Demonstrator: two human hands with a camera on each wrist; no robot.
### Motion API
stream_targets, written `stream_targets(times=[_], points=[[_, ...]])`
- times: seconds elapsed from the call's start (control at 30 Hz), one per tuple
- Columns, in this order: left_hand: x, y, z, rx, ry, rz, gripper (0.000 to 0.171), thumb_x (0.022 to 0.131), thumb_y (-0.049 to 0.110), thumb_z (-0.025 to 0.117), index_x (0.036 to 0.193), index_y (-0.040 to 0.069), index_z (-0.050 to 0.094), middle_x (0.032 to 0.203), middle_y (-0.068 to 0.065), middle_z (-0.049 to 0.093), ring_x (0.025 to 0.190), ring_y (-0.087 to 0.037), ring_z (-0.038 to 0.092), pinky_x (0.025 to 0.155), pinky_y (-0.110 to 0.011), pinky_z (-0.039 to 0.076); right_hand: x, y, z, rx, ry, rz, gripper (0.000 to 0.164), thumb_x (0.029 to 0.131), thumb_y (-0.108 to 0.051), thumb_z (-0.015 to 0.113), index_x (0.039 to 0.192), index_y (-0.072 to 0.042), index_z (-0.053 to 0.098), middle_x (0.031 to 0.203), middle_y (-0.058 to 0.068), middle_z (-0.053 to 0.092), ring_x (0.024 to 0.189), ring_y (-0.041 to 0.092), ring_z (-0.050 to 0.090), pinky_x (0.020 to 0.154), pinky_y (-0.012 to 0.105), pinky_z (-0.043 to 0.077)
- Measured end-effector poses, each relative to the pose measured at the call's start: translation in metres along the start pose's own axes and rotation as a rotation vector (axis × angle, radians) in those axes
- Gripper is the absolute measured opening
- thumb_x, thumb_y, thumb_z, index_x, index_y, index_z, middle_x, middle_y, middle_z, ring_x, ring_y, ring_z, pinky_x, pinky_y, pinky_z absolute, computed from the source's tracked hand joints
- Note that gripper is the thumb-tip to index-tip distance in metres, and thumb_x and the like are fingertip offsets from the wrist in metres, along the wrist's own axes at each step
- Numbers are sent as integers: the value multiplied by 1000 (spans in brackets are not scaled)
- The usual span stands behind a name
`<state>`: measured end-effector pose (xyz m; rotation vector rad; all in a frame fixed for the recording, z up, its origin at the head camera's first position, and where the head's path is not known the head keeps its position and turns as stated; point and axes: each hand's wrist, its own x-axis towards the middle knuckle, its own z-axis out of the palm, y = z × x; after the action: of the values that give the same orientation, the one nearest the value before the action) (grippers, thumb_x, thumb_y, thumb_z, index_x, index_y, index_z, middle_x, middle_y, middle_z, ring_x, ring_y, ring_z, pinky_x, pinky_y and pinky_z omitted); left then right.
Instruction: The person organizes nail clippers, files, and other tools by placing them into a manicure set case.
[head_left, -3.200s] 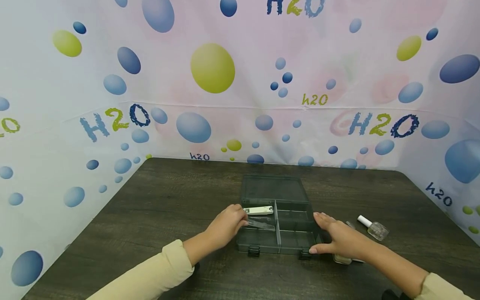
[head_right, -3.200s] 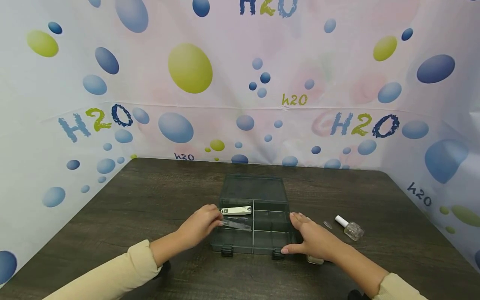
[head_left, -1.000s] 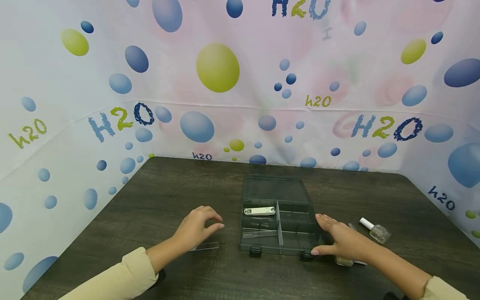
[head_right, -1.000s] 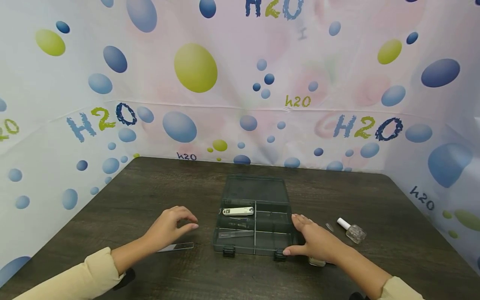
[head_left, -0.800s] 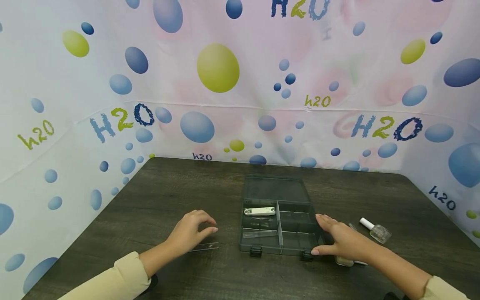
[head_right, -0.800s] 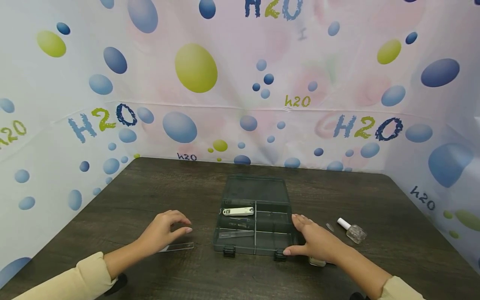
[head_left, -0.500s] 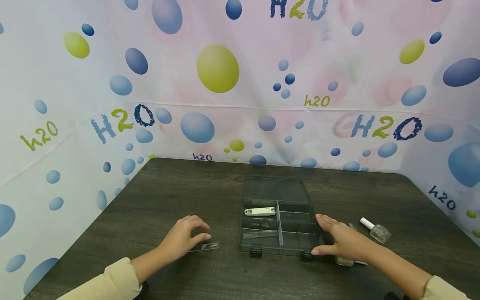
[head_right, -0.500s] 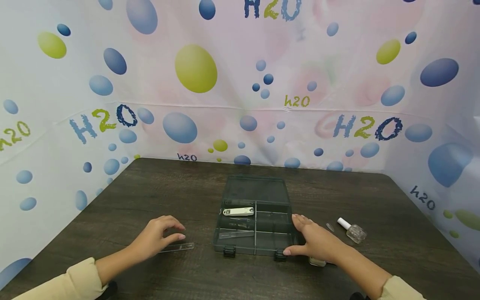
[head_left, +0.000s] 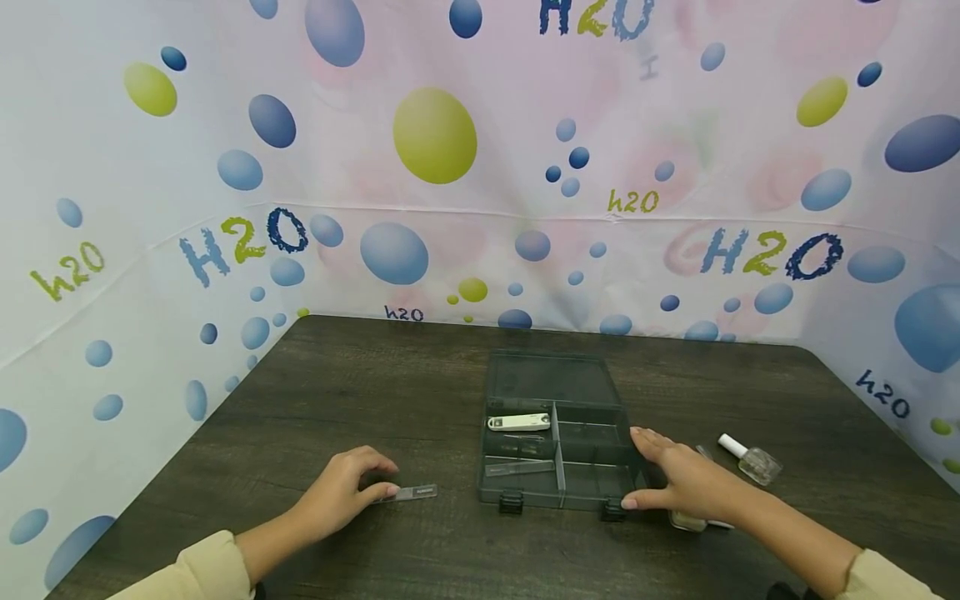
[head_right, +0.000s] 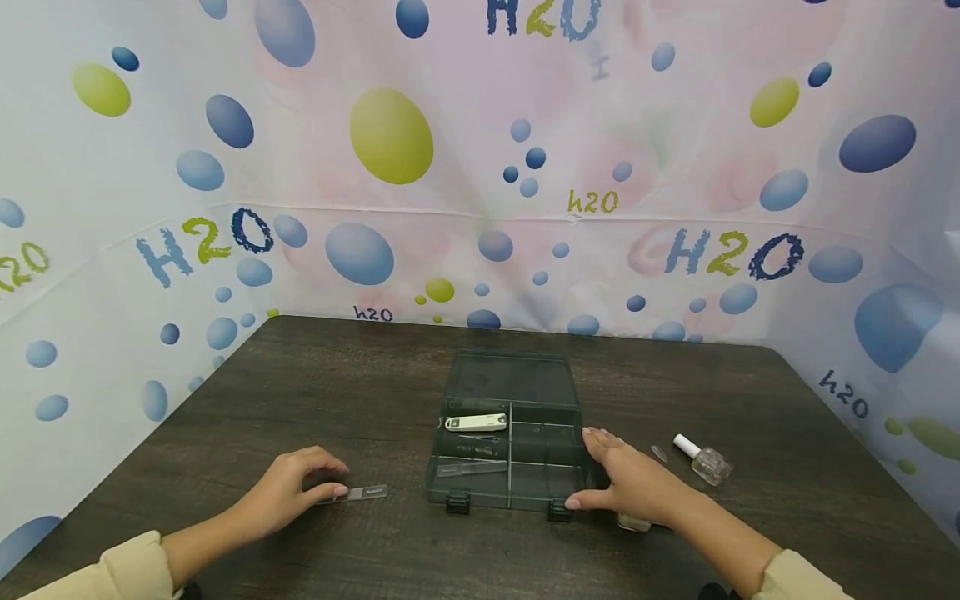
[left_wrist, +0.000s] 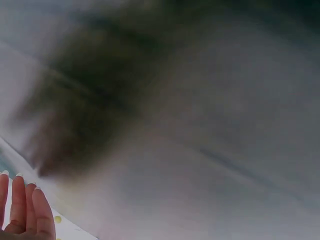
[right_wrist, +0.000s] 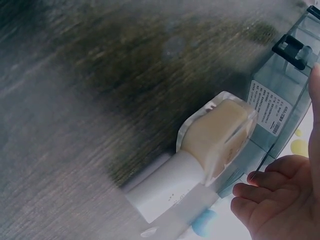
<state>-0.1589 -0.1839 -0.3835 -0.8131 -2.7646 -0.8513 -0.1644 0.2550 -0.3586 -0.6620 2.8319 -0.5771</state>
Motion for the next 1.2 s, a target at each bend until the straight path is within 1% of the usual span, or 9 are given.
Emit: stream_targets(times=[0.07,0.13,0.3,0.43,0.7,0.97,1.2], points=[[-3,-1,-1,1,-14,3,23,81,20,70,96,3,68,94,-3,66,84,-19,64,68,-25,53,0,0,0,-3,0,-3,103,74,-57,66,140,12,29,142,37,27,127,54,32,94,62,39],[-6,-2,-2,2,-30,-3,24,81,23,70,96,4,68,94,-2,66,86,-21,64,71,-27,54,0,-1,0,0,0,0,103,74,-57,67,140,12,29,142,37,27,127,54,33,94,62,39],[-10,-5,-3,25,-52,-38,21,78,26,72,93,10,68,93,3,62,83,-15,59,71,-26,53,1,-2,0,-4,1,0,103,73,-57,67,140,12,30,142,37,28,127,53,33,95,61,39],[-13,-6,-3,39,-51,-45,22,77,24,73,93,10,67,93,4,61,82,-13,56,71,-25,51,1,-3,-1,1,3,5,103,74,-58,66,140,12,30,142,36,28,128,53,32,96,61,38],[-16,-8,-3,37,-47,-55,17,77,17,73,91,9,67,91,4,60,81,-11,55,71,-23,51,0,-4,-2,12,10,12,104,73,-61,65,140,12,30,143,36,28,128,53,32,96,62,37],[-17,-9,-5,7,-59,-57,12,78,13,72,88,9,66,89,4,59,78,-6,54,68,-20,50,-1,-4,-2,19,9,22,104,73,-60,66,140,11,29,143,35,27,129,53,31,95,67,33],[-16,-9,-4,-19,-59,-55,8,79,11,70,84,10,64,85,4,58,74,-1,52,65,-18,49,-1,-3,-1,13,14,11,104,74,-59,66,140,12,29,143,36,27,128,54,32,95,65,35]])
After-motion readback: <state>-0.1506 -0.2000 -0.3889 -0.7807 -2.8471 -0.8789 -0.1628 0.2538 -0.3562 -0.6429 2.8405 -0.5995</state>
